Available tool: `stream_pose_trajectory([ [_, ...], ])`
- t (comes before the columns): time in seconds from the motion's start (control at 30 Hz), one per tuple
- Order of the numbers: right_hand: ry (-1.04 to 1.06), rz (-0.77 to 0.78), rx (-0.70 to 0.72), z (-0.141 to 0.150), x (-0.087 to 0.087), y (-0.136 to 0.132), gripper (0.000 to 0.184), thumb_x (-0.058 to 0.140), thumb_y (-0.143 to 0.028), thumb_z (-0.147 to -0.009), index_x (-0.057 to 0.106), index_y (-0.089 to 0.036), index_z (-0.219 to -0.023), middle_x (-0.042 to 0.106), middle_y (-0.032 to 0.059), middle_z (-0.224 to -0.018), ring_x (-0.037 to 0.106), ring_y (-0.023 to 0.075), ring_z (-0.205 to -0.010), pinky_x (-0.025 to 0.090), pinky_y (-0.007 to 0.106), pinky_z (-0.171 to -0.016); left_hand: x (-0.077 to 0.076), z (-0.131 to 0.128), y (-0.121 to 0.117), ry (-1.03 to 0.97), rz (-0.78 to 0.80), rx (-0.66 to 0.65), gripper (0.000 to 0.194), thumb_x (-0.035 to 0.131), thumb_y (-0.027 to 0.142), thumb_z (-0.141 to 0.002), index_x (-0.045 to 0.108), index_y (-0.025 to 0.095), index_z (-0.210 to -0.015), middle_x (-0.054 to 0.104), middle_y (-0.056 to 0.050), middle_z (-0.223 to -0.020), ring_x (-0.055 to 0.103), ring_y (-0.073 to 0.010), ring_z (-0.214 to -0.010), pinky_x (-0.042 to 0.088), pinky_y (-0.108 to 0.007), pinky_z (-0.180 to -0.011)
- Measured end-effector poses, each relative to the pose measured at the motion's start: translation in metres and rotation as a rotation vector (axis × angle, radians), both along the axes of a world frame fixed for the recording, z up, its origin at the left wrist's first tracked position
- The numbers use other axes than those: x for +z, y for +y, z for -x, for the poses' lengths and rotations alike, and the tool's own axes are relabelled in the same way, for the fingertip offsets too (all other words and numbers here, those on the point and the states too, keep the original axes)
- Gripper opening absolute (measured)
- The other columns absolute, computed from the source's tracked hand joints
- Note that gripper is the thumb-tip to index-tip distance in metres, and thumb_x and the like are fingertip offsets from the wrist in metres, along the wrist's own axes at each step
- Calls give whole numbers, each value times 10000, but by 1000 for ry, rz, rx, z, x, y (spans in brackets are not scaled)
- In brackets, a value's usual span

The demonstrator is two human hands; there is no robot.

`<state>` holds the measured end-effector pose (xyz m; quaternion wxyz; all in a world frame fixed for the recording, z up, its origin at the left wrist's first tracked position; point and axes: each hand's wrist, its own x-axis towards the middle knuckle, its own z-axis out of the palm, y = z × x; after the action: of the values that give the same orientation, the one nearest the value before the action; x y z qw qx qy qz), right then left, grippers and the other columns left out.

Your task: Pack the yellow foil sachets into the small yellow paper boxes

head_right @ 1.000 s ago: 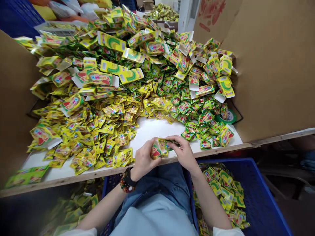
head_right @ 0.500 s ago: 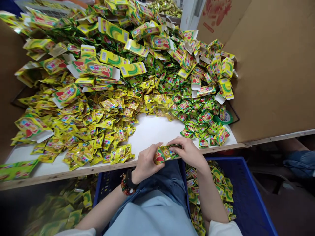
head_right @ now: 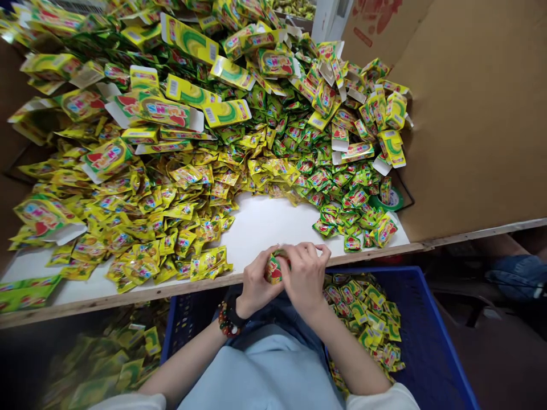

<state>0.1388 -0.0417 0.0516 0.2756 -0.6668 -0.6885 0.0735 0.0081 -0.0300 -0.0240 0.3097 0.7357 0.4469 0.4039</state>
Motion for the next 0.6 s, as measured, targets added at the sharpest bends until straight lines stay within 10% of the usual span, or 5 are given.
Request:
stream_pose_trajectory([
  [0.33, 224, 57, 152, 10, -11, -16, 341, 428, -167, -953, 627, -303, -1194, 704, 55, -1197, 517, 253, -1296, 72, 548, -1126, -6, 0, -5, 51, -48, 35, 525, 530, 239, -851, 397, 214, -1358, 655, -121, -1178, 662, -234, -1032, 558, -388, -868],
  [0.5, 788, 2, 57, 6, -28, -15, 602, 587, -256, -882, 390, -307, -1449, 469, 80, -1494, 388, 229, -1411, 287, 465, -1147, -19, 5, -7, 18, -46, 57, 625, 616, 363, -811, 329, 235, -1351, 627, -130, -1201, 657, -248, -990, 557, -395, -824],
  [0.6, 1160, 249, 27, 8, -38, -11, 655, 666, -361, -817, 454, -252, -1427, 555, 104, -1419, 512, 266, -1317, 443, 435, -1056, -25, 6, -6, -4, -154, 11, 524, 625, 341, -806, 364, 246, -1251, 597, -145, -1220, 640, -270, -1021, 547, -415, -818],
])
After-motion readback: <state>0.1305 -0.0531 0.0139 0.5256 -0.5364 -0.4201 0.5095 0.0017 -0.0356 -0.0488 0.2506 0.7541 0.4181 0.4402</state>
